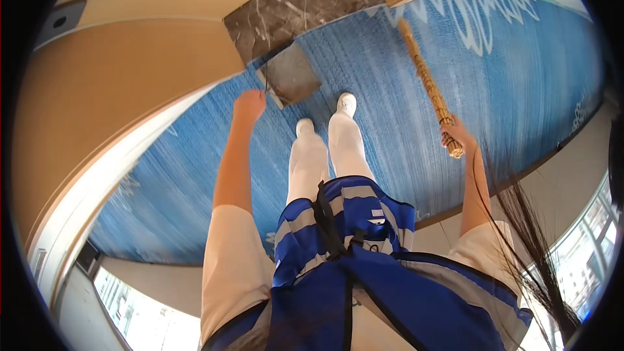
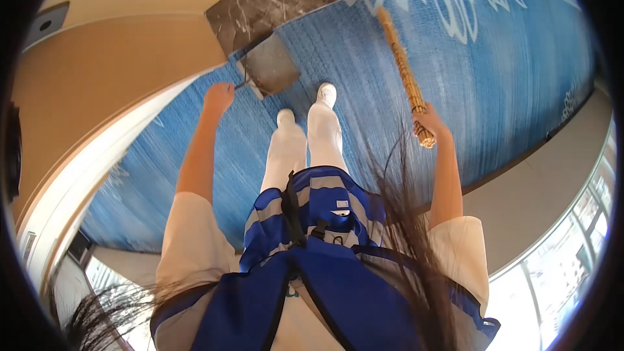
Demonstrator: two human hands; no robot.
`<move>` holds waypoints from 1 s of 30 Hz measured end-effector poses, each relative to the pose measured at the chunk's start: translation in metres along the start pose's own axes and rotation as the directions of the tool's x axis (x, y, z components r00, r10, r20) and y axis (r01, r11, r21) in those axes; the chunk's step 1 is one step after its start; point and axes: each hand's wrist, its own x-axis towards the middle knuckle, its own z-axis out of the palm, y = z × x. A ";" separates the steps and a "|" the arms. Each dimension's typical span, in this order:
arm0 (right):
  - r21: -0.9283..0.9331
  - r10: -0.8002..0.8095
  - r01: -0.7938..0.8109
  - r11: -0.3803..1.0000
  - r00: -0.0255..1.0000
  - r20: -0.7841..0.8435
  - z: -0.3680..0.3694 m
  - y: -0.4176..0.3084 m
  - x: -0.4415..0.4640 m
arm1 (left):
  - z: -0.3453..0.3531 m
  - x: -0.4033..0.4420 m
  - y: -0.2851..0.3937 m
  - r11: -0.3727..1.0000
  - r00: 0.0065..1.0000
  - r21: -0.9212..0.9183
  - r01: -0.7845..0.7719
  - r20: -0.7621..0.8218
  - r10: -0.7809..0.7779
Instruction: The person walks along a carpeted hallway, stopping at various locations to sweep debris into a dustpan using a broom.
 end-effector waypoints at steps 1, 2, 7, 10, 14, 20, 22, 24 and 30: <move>-0.031 0.006 -0.007 1.000 0.999 -0.034 0.008 0.002 0.011 | -0.002 0.006 0.002 0.998 0.998 0.007 -0.056 -0.001 0.056; -0.065 0.009 -0.013 0.998 0.998 -0.063 0.010 0.008 0.023 | -0.001 0.007 0.008 0.994 0.994 0.014 -0.105 -0.003 0.105; -0.104 0.193 -0.198 0.975 0.980 -0.057 0.059 0.029 0.068 | -0.018 0.019 0.024 0.999 0.999 -0.041 -0.030 0.031 0.031; -0.130 0.073 -0.109 0.986 0.965 -0.253 0.110 0.050 0.076 | -0.027 0.018 0.017 0.979 0.996 -0.184 0.084 0.055 -0.075; -0.152 -0.060 0.026 0.988 0.972 -0.226 0.158 0.083 0.098 | -0.034 0.022 0.035 0.893 0.938 -0.290 0.345 0.083 -0.336; -0.045 0.017 -0.017 0.999 1.000 -0.003 0.269 0.060 0.059 | -0.022 0.032 0.026 0.869 0.928 -0.349 0.350 0.004 -0.372; -0.379 -0.325 0.328 0.865 0.943 0.072 0.306 0.086 0.047 | -0.028 0.026 0.032 0.846 0.916 -0.370 0.383 0.033 -0.400; -0.213 -0.100 0.129 0.968 0.984 0.145 0.328 0.072 0.015 | -0.029 0.023 0.032 0.829 0.910 -0.393 0.397 0.051 -0.412; 0.266 0.155 -0.252 0.930 0.928 0.338 0.261 0.010 -0.027 | -0.020 0.022 0.030 0.844 0.896 -0.393 0.364 -0.099 -0.433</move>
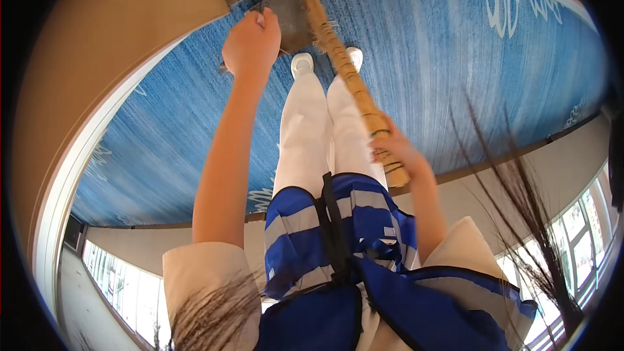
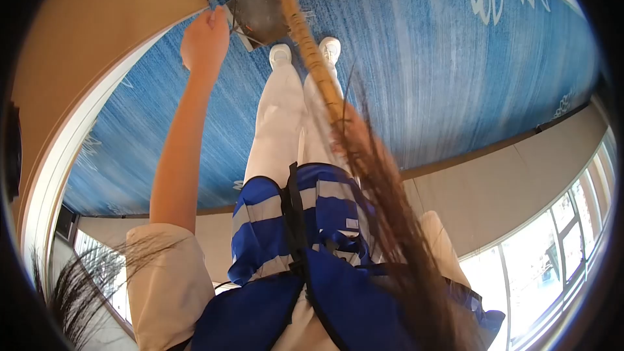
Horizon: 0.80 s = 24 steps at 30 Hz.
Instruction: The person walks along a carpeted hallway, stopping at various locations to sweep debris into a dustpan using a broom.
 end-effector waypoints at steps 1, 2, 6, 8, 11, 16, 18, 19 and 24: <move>-0.003 0.003 -0.003 1.000 1.000 -0.030 -0.017 0.000 -0.008 | 0.000 -0.003 0.000 1.000 1.000 0.003 -0.028 -0.008 0.028; -0.011 0.001 -0.001 1.000 0.998 -0.057 -0.040 -0.006 -0.016 | 0.001 -0.002 0.003 0.998 0.998 0.004 -0.056 -0.022 0.056; -0.190 -0.128 0.096 0.977 0.978 -0.163 -0.081 -0.028 -0.047 | 0.007 0.000 -0.004 0.994 0.991 0.032 -0.107 -0.076 0.110; -0.245 -0.181 0.129 0.961 0.962 -0.204 -0.090 -0.035 -0.045 | 0.008 -0.002 -0.005 0.991 0.985 0.010 -0.132 -0.109 0.132; -0.311 -0.329 0.230 0.922 0.889 -0.318 -0.106 -0.053 -0.001 | 0.011 -0.006 -0.004 0.988 0.982 0.020 -0.153 -0.110 0.154; -0.241 -0.356 0.296 0.924 0.897 -0.263 -0.096 -0.025 0.093 | 0.012 -0.008 -0.004 0.989 0.986 0.038 -0.141 -0.082 0.144; -0.166 -0.206 0.165 0.972 0.940 -0.271 -0.064 0.005 0.112 | 0.012 -0.008 -0.005 0.983 0.975 0.048 -0.179 -0.125 0.184; -0.245 -0.259 0.193 0.950 0.926 -0.274 -0.035 0.020 0.107 | 0.012 -0.009 -0.005 0.984 0.976 0.057 -0.170 -0.129 0.176; -0.261 -0.210 0.180 0.948 0.973 -0.091 0.053 0.061 0.050 | 0.014 -0.005 -0.007 0.984 0.977 0.081 -0.156 -0.136 0.166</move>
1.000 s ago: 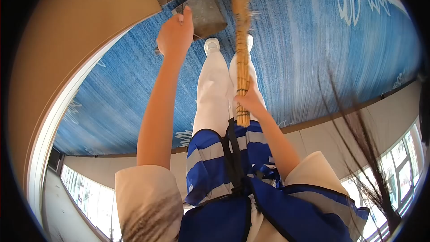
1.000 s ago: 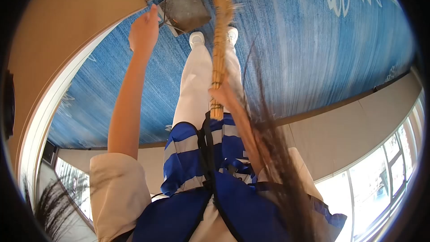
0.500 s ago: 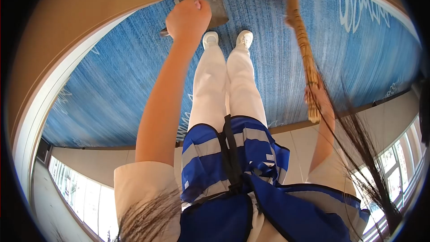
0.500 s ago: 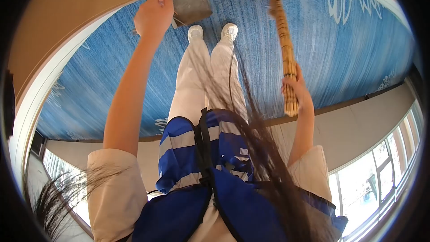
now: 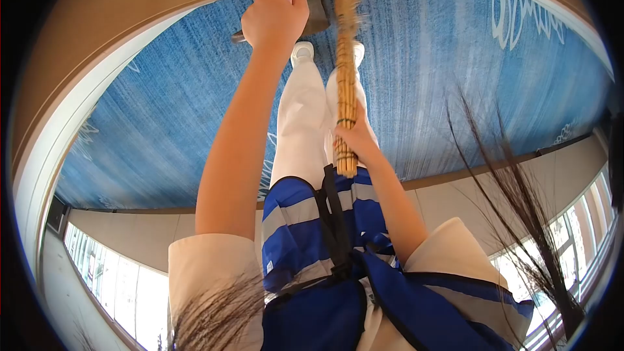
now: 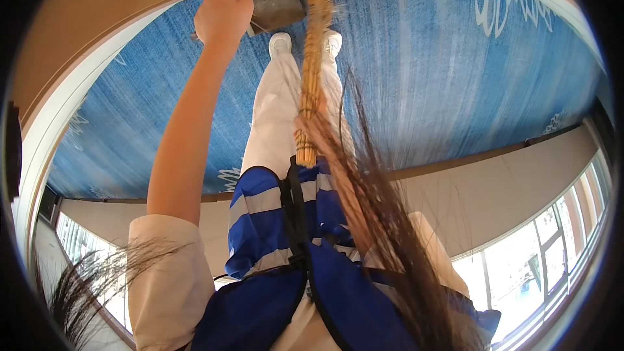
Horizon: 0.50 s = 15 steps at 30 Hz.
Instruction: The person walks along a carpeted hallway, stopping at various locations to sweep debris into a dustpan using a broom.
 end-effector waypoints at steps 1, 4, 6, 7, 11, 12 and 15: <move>0.008 0.007 -0.008 1.000 0.999 0.036 0.003 -0.006 -0.009 | -0.002 0.000 0.000 1.000 1.000 0.013 0.012 0.025 -0.012; 0.104 0.082 -0.098 0.990 0.986 0.143 -0.044 -0.018 -0.028 | -0.001 0.002 -0.003 1.000 1.000 0.024 0.004 0.019 -0.004; 0.205 0.170 -0.181 0.962 0.983 0.069 -0.092 -0.036 -0.045 | 0.000 0.001 0.001 1.000 1.000 0.015 -0.011 -0.013 0.011; 0.204 0.135 -0.148 0.968 0.988 0.075 -0.120 -0.037 -0.053 | -0.002 0.001 0.001 1.000 1.000 0.005 -0.003 0.002 0.003; 0.062 0.053 -0.045 0.997 0.989 -0.136 -0.158 -0.063 -0.086 | -0.004 0.002 0.001 0.997 0.997 -0.065 0.044 0.065 -0.040; 0.065 0.056 -0.047 0.997 0.989 -0.136 -0.174 -0.057 -0.078 | -0.005 0.001 0.001 0.997 0.997 -0.062 0.043 0.068 -0.039; 0.026 -0.003 0.010 1.000 0.959 -0.284 -0.195 -0.061 -0.031 | -0.007 0.004 0.003 0.998 0.996 -0.049 0.045 0.076 -0.041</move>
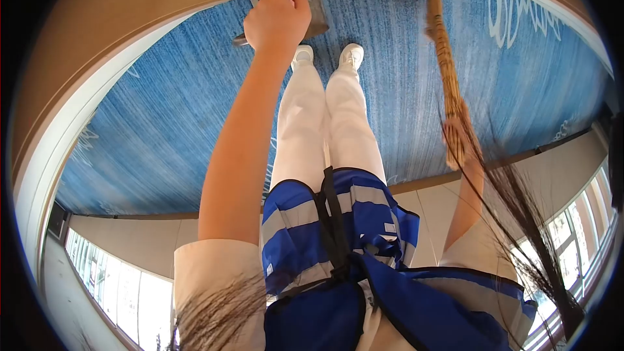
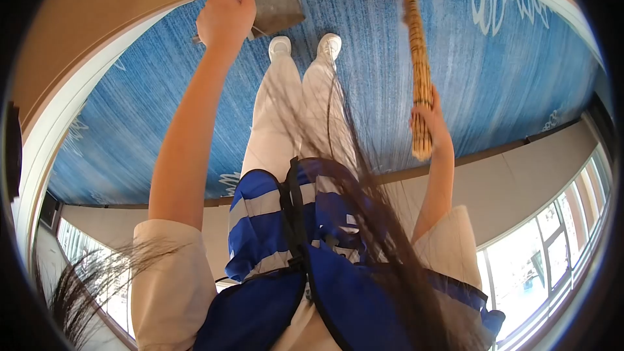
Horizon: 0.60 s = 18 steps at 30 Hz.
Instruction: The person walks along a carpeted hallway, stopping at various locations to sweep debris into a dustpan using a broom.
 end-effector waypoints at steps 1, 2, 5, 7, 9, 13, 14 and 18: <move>0.011 -0.087 0.087 0.996 0.996 -0.022 0.014 -0.014 0.006 | 0.000 -0.001 -0.001 1.000 1.000 0.000 -0.010 -0.002 0.010; 0.013 -0.083 0.083 0.996 0.996 -0.017 0.020 -0.013 0.025 | 0.001 -0.002 -0.001 1.000 1.000 0.001 -0.018 -0.004 0.018; 0.060 -0.040 0.037 0.997 0.998 0.046 0.043 0.015 0.085 | 0.002 -0.004 0.000 0.997 0.995 0.020 -0.070 -0.064 0.072; -0.025 -0.071 0.073 0.997 0.996 0.060 0.086 0.044 0.083 | 0.005 -0.001 -0.002 0.997 0.995 0.043 -0.070 -0.072 0.073; -0.039 -0.207 0.211 0.977 0.974 0.088 0.139 0.072 0.047 | 0.009 -0.002 -0.002 0.995 0.994 0.063 -0.073 -0.083 0.078; -0.012 -0.055 0.060 0.998 0.963 0.265 0.187 0.055 -0.032 | 0.005 0.001 -0.002 0.992 0.992 0.095 -0.081 -0.086 0.089; -0.022 0.025 -0.019 1.000 0.945 0.326 0.184 0.049 -0.039 | 0.005 0.001 -0.002 0.994 0.994 0.089 -0.070 -0.079 0.077; 0.129 0.062 -0.117 0.985 0.929 0.364 0.117 0.034 -0.039 | 0.001 0.000 0.001 0.993 0.994 0.081 -0.084 -0.056 0.089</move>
